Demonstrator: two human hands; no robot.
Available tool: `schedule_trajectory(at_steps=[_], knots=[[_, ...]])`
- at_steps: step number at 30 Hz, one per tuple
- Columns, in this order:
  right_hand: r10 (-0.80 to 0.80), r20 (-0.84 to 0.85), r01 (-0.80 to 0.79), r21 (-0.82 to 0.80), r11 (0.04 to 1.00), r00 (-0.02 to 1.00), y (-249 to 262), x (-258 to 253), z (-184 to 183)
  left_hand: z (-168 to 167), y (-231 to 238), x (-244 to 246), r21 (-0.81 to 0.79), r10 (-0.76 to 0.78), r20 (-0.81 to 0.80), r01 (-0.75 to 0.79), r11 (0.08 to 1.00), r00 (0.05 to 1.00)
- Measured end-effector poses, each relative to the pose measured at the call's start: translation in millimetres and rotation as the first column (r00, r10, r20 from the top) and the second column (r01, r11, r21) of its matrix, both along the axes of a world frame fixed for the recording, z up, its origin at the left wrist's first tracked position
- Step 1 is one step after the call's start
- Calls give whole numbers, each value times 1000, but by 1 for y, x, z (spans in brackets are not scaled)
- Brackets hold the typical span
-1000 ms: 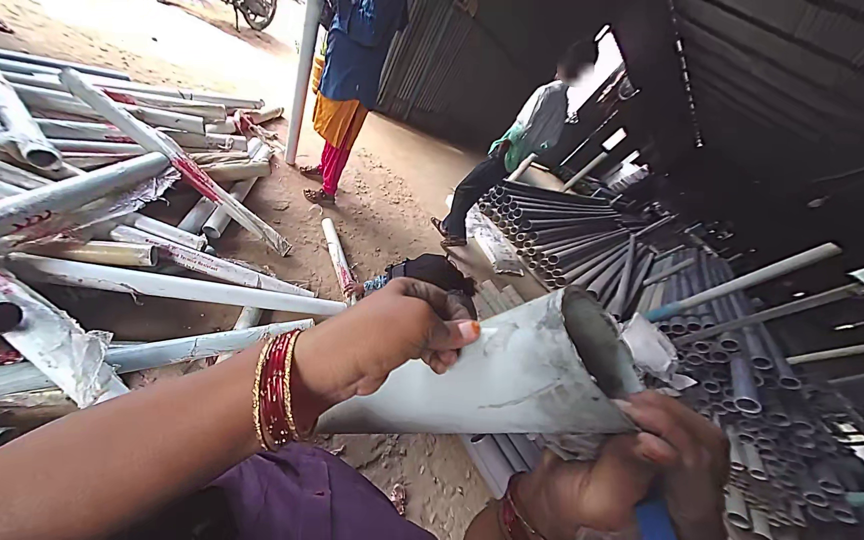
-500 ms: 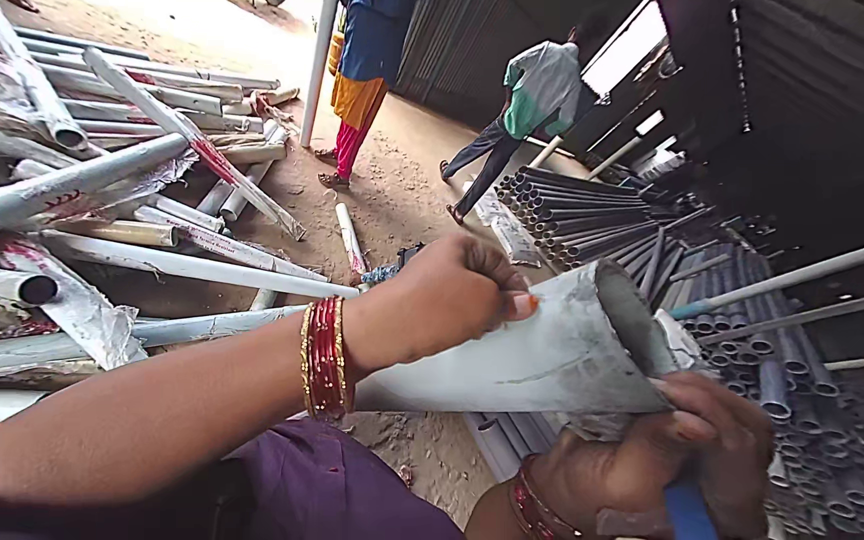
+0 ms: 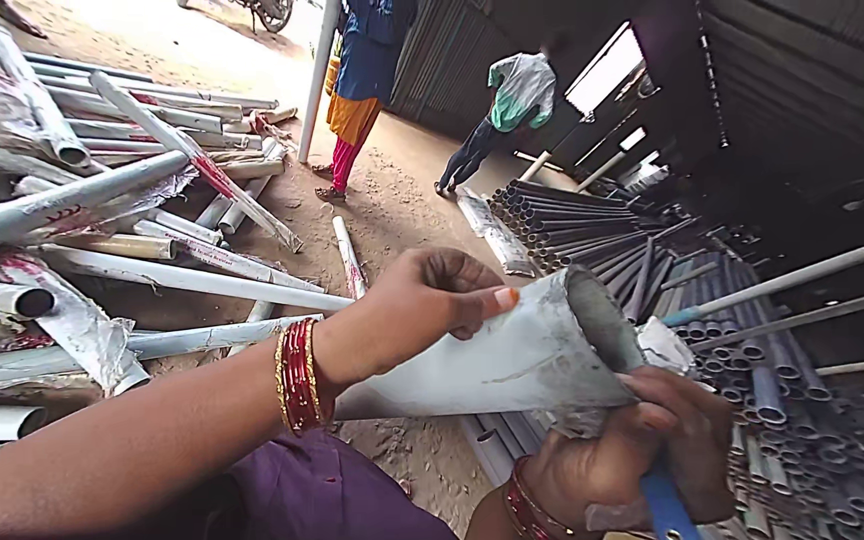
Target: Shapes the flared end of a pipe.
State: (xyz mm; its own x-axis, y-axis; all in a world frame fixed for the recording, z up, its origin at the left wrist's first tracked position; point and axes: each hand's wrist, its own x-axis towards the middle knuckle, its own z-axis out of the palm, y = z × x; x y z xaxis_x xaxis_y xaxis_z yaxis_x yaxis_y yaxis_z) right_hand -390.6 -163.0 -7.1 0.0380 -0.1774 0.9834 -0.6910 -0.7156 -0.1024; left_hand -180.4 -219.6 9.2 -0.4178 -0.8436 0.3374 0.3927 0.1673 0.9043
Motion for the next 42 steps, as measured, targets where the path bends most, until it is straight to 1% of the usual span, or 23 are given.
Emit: schedule_trajectory(at_steps=[2,6,9,13,14,15,16,17,18,19,20,22,23,25,26,27,29,30,33,35,36,39,42], knots=[[-7,-6,7,0,1000,1000,2,0,-1,2,-1,-3,-21,-43,34,44,999,998],[-20,-31,20,2,1000,999,4,-2,-1,8,-4,-5,-32,-21,129,25,999,991],[-40,-63,40,-2,999,997,5,-1,0,7,1,-3,-19,34,128,-32,999,991],[-31,-78,29,-20,999,996,3,2,3,2,6,-1,82,129,97,-137,987,987],[-32,-81,31,-19,999,996,3,1,3,-4,2,2,136,162,117,-178,975,980],[-35,-72,34,-20,999,997,4,-2,2,-14,-3,6,195,210,177,-244,950,962],[-36,-54,35,-22,999,998,5,-6,0,-29,-10,11,259,245,281,-319,912,928],[-26,-44,25,-17,1000,999,5,-13,-1,-47,-16,17,324,224,377,-355,877,899],[-16,-34,15,-8,1000,999,3,-20,-2,-66,-21,25,357,167,452,-349,866,876],[3,-6,-4,-5,1000,1000,-1,-26,-2,-80,-24,30,362,99,504,-313,878,858],[32,26,-32,2,999,999,-3,-30,-4,-91,-24,32,330,59,535,-273,904,843],[95,75,-97,27,995,993,-4,-34,-6,-93,-18,30,157,107,511,-214,964,853],[114,77,-117,32,993,990,-4,-35,-5,-85,-16,26,19,173,464,-205,979,869],[136,59,-138,31,990,989,-4,-36,-3,-58,-11,17,-265,270,323,-188,946,907],[136,47,-137,26,990,990,-3,-36,-3,-43,-8,13,-348,264,255,-166,923,930],[133,37,-134,21,991,990,-2,-35,-4,-29,-5,8,-394,236,212,-138,909,949],[107,0,-107,14,994,994,3,-35,-5,-7,-1,-2,-406,180,194,-88,910,964],[87,-26,-87,14,996,996,7,-36,-5,-2,0,-8,-367,149,215,-62,928,965],[57,-95,-54,32,998,994,18,-39,-4,3,-2,-21,-159,-31,232,70,985,972],[64,-101,-59,45,997,993,26,-37,-3,5,-2,-24,-70,-133,243,154,986,961],[63,-115,-55,67,996,991,30,-37,-2,6,0,-24,-49,-154,258,173,984,954],[76,-76,-67,122,990,994,39,-33,0,7,5,-24,-81,-117,307,148,986,944],[76,-73,-67,119,991,994,43,-32,-1,0,12,-22,-227,19,299,52,972,954]])
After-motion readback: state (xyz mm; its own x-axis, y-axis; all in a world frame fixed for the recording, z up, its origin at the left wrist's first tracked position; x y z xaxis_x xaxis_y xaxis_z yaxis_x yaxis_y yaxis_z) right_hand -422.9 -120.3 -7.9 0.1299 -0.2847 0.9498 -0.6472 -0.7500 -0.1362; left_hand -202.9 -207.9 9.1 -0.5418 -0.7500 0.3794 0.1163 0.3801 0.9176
